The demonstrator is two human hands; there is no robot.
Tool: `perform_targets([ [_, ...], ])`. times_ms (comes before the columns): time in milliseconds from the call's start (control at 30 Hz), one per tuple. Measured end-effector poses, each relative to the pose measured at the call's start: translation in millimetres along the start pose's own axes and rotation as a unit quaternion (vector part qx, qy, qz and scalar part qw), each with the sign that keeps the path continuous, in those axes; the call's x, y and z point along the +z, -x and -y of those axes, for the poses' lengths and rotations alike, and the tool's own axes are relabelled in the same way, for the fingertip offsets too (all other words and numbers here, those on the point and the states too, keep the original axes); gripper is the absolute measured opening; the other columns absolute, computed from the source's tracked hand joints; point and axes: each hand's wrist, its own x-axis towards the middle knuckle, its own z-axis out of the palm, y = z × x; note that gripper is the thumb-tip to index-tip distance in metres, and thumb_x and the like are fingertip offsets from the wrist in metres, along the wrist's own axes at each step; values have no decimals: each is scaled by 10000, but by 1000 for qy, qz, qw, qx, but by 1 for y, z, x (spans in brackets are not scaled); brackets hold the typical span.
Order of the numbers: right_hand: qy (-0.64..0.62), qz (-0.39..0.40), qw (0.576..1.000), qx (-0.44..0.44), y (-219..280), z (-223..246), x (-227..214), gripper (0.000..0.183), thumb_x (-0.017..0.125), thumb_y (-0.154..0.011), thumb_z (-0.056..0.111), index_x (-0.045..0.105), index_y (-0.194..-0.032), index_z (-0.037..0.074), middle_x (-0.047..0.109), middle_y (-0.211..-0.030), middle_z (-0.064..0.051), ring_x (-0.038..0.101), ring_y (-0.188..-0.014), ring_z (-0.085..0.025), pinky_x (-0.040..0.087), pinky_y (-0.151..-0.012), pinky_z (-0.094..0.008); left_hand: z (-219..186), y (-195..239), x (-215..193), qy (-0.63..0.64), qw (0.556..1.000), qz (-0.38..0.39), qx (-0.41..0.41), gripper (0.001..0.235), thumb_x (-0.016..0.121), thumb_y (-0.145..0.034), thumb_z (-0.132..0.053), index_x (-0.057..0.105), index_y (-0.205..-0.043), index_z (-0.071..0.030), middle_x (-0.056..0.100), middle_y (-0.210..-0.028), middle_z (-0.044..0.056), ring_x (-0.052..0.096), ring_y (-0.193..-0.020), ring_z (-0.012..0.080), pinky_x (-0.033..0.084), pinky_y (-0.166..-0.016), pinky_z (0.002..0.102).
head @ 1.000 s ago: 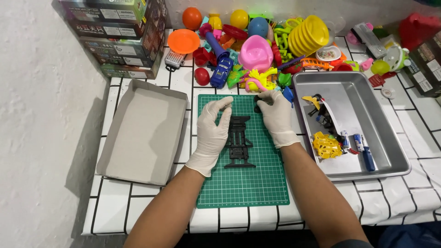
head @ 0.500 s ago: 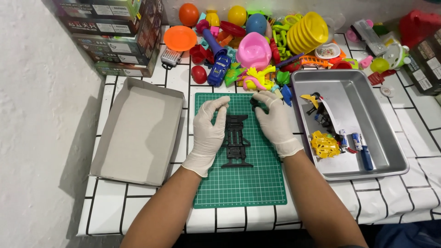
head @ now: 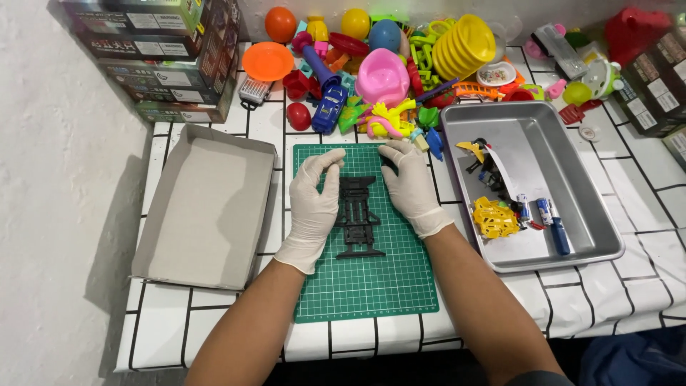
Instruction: The person opens a box and removes plastic parts and a sticker sheet, placing them on a tray. They then assemble a black plastic base on a green cutting mat, attaching small black pieces and a yellow plastic component by hand.
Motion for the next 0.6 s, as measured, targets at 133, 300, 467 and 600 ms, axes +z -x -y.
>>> perform_targets([
  [133,-3,-7,1000,4,0,5,-1,375,721,-881,40,730,-1251,99,637,-1280,-118,563,-1272,-335,444,-1129,-422,-3,0,0,-1,1000,5,4,241,590,-986,31,735,-1145,-77,709,-956,69,682,-959,198,556,-902,357],
  [300,14,-18,1000,-5,1,5,0,377,745,-869,58,736,-1241,117,642,-1280,-107,565,-1280,-324,444,-1130,-412,-5,0,0,-2,1000,11,9,244,590,-983,36,736,-1140,-80,703,-945,63,679,-945,197,554,-897,350],
  [467,16,-38,999,-6,10,27,-12,427,781,-852,96,713,-1273,99,613,-1349,-167,555,-1303,-377,460,-1124,-458,-7,1,1,3,1000,13,6,242,605,-985,27,739,-1150,-88,702,-958,57,675,-964,185,547,-916,345],
  [600,-2,-63,998,-8,26,55,-48,372,755,-903,124,716,-1272,110,640,-1303,-152,590,-1276,-360,485,-1088,-437,-12,3,2,3,1000,22,4,256,638,-962,24,743,-1162,-96,711,-982,63,675,-985,195,550,-929,358],
])
